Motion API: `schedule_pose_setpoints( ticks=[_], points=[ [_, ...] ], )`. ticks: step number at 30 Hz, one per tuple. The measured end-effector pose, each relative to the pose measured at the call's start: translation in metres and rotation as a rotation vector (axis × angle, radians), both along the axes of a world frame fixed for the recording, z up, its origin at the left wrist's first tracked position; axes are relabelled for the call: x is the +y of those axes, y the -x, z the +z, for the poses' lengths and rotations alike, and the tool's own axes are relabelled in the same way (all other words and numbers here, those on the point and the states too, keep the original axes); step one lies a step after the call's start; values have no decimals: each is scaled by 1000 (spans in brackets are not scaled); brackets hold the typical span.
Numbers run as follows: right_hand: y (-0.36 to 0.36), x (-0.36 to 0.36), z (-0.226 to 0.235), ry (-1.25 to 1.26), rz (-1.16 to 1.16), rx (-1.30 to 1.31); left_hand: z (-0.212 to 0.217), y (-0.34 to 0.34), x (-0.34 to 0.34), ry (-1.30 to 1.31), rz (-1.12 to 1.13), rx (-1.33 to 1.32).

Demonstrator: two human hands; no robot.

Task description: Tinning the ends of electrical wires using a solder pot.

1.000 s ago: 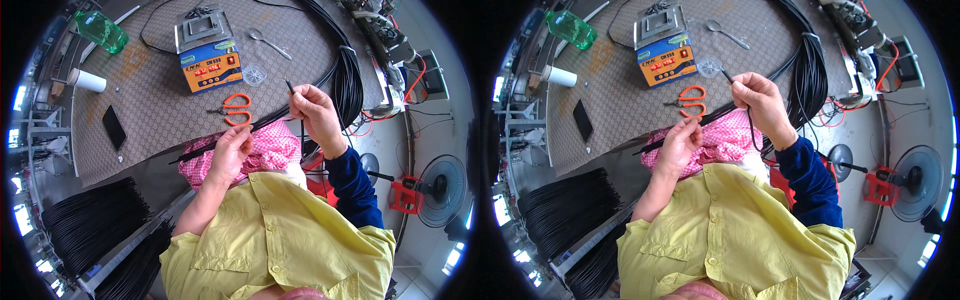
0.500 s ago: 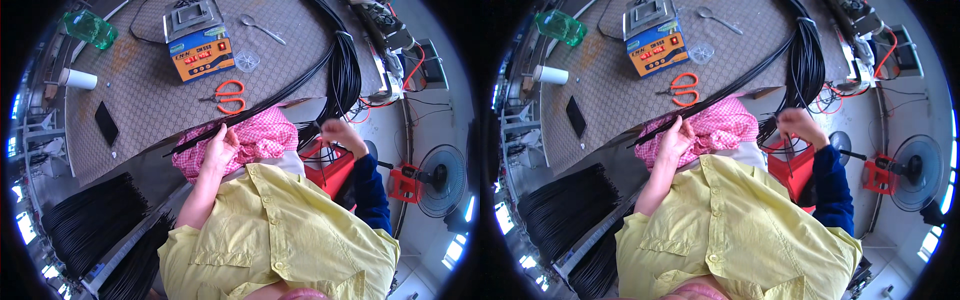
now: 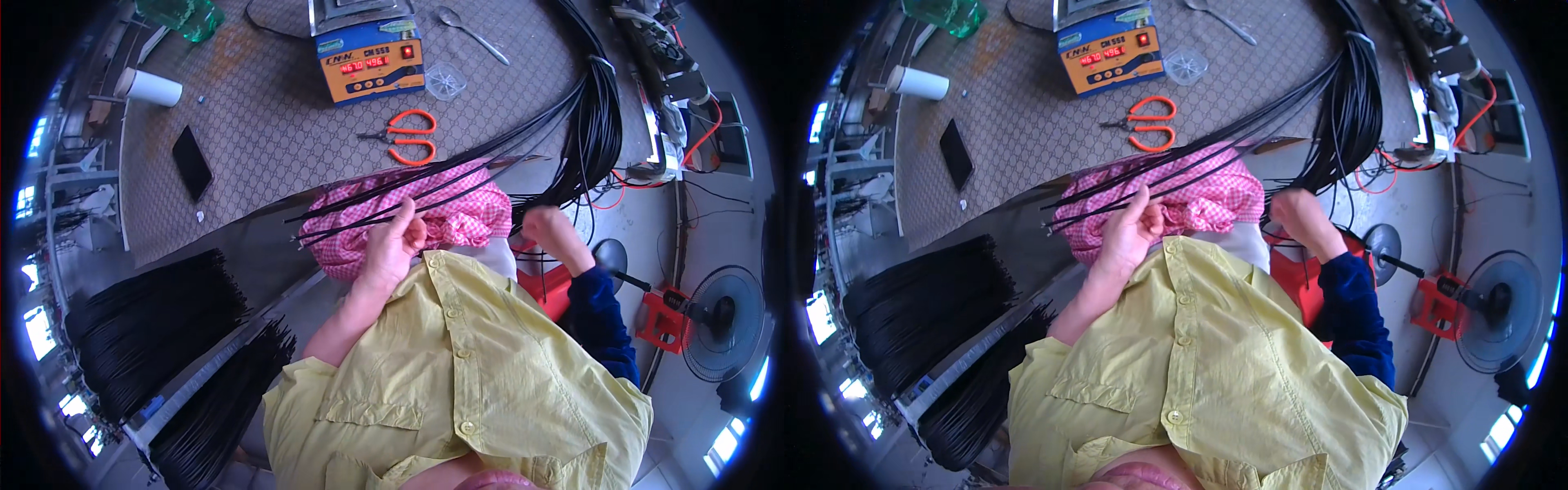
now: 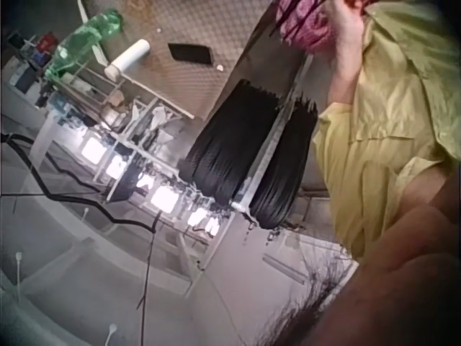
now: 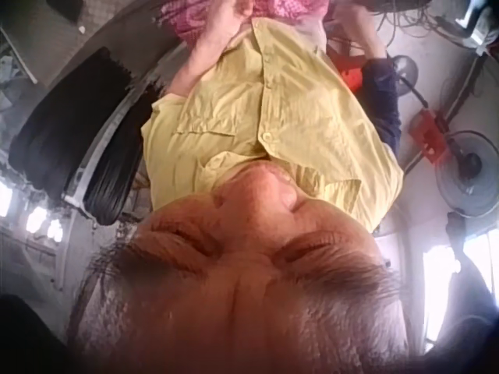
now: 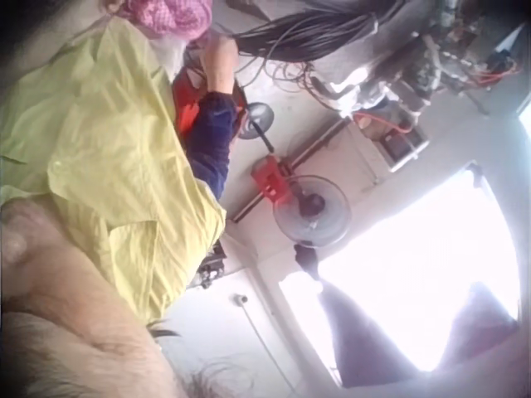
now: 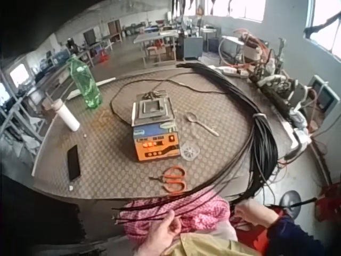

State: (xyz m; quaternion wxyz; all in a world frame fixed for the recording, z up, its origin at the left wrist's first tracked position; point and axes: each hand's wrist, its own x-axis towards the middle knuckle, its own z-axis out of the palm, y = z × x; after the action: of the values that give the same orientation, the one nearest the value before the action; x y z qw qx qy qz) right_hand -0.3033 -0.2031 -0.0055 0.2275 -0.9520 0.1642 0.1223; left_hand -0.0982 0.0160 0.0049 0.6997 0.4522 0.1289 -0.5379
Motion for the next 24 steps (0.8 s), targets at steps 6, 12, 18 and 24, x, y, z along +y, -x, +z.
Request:
schedule_pose_setpoints(
  ticks=[6, 12, 18, 24],
  points=[
    [-142, 55, 95, -134, 223, -717, 26, 13, -12, -27, -112, -434],
    [-193, 107, 95, -607, 369, -608, 20, 10, -14, -103, -380, -990],
    [-176, 86, 83, -831, 39, -503, 37, -16, 10, 25, -110, -737],
    [-160, 83, 85, -1086, -181, -296, 70, -49, 33, 422, 121, -398]
  ],
)
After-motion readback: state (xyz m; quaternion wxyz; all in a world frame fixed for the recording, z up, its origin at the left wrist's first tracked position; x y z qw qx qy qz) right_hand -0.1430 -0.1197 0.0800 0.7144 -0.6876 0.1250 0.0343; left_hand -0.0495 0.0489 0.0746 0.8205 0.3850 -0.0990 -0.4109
